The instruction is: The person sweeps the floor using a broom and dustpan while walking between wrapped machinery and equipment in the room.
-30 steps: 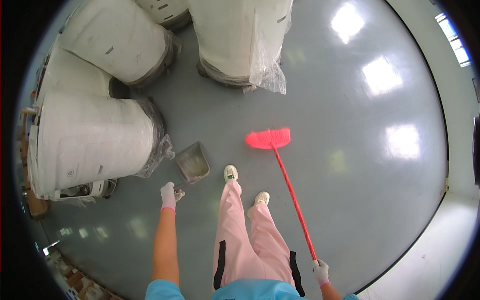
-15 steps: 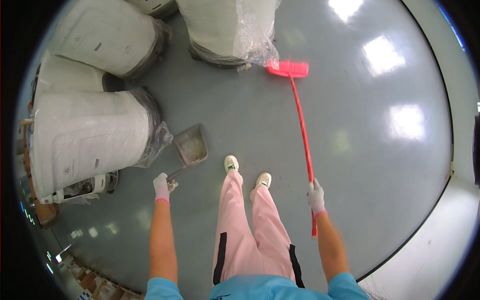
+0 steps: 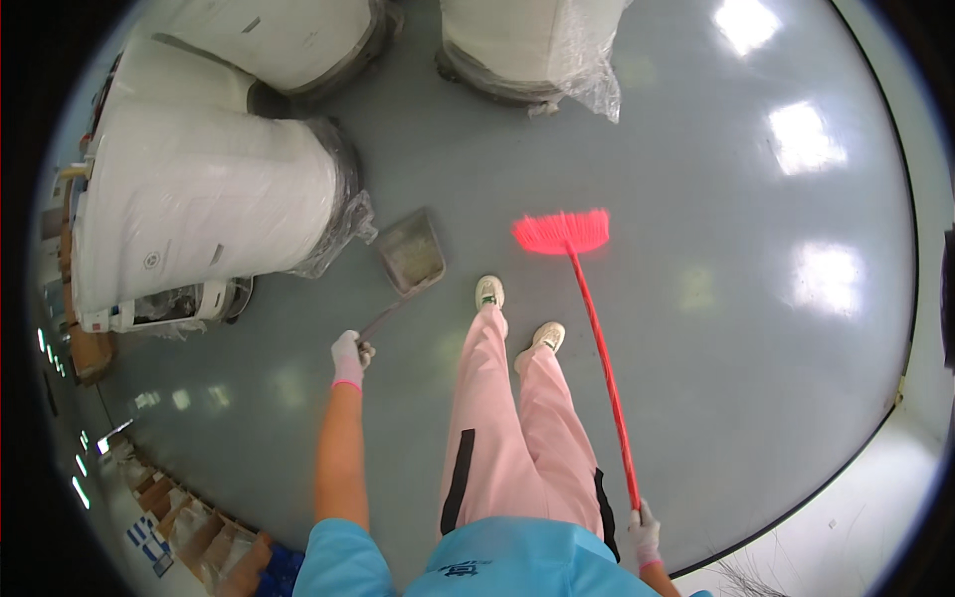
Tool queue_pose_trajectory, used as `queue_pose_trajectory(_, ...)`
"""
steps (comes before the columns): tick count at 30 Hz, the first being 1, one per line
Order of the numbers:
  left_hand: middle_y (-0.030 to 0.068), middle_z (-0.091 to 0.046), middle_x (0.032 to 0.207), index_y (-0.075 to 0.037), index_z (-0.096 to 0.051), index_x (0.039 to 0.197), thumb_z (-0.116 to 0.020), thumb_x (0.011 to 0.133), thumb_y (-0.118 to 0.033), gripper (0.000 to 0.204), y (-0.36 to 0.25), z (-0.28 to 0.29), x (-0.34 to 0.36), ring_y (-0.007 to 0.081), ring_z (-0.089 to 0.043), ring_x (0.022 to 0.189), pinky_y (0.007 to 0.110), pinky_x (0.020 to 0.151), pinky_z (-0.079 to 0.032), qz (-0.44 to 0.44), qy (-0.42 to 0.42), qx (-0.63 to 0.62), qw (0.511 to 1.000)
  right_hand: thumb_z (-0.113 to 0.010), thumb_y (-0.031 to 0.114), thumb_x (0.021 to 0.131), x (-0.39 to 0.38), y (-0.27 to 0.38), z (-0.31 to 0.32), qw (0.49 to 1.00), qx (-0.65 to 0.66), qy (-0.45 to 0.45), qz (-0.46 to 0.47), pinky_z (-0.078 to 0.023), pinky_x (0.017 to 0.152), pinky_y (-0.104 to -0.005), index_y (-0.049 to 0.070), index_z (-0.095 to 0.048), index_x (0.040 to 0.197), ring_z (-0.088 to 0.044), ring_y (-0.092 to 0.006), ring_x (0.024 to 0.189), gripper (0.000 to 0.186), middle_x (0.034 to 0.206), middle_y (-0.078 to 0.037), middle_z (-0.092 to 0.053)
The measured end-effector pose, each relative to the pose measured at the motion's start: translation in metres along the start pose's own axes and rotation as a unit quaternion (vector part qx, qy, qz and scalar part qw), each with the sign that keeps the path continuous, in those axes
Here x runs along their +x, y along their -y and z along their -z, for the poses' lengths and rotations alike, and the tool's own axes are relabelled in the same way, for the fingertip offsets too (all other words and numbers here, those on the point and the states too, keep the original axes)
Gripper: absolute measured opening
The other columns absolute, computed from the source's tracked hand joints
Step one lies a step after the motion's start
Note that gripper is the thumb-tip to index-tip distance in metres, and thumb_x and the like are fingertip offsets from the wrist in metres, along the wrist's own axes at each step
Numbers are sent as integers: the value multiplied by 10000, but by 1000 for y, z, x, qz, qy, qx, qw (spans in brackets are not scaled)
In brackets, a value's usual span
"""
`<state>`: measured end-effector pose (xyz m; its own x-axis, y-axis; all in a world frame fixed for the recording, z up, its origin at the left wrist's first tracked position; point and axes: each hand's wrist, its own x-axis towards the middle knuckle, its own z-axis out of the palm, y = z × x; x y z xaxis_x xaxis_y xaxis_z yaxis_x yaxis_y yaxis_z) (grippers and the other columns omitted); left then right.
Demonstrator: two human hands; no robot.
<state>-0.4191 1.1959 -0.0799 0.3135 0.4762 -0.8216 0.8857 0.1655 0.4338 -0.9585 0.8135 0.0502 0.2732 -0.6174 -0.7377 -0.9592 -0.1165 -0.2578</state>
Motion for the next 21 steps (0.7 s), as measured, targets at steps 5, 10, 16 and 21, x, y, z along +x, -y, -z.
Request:
queue_pose_trajectory(5,31,-465,544,-41,-509,779,-457,770,-157,127,53,2,-27,125,-463,393,192,289,-285,-14,-21,-1,1000,-485,211,829,95,97,-8,977,-130,39,162,-410,481,-395,64,-501,1133,-560,-345,549,337,659,-229,-532)
queue_pose_trajectory(10,0,-454,562,-74,-493,847,-469,818,-194,126,113,21,-45,83,-427,412,186,312,-265,47,-6,-55,997,-425,327,834,170,196,-39,954,-221,60,192,-430,620,-464,201,-459,1184,-567,-365,682,373,734,-189,-589)
queue_pose_trajectory(16,-1,-445,558,-70,-486,877,-474,841,-197,132,125,38,-52,76,-404,415,193,315,-271,30,-3,-94,995,-434,316,824,174,180,1,955,-244,62,156,-436,657,-428,198,-474,1174,-572,-350,750,372,788,-177,-597)
queue_pose_trajectory(21,13,-456,562,-59,-488,872,-479,840,-189,134,124,63,-50,87,-411,406,204,310,-282,32,-31,-61,997,-460,303,825,123,64,85,939,-335,18,73,-434,629,-437,216,-491,1145,-574,-350,723,333,745,-174,-594)
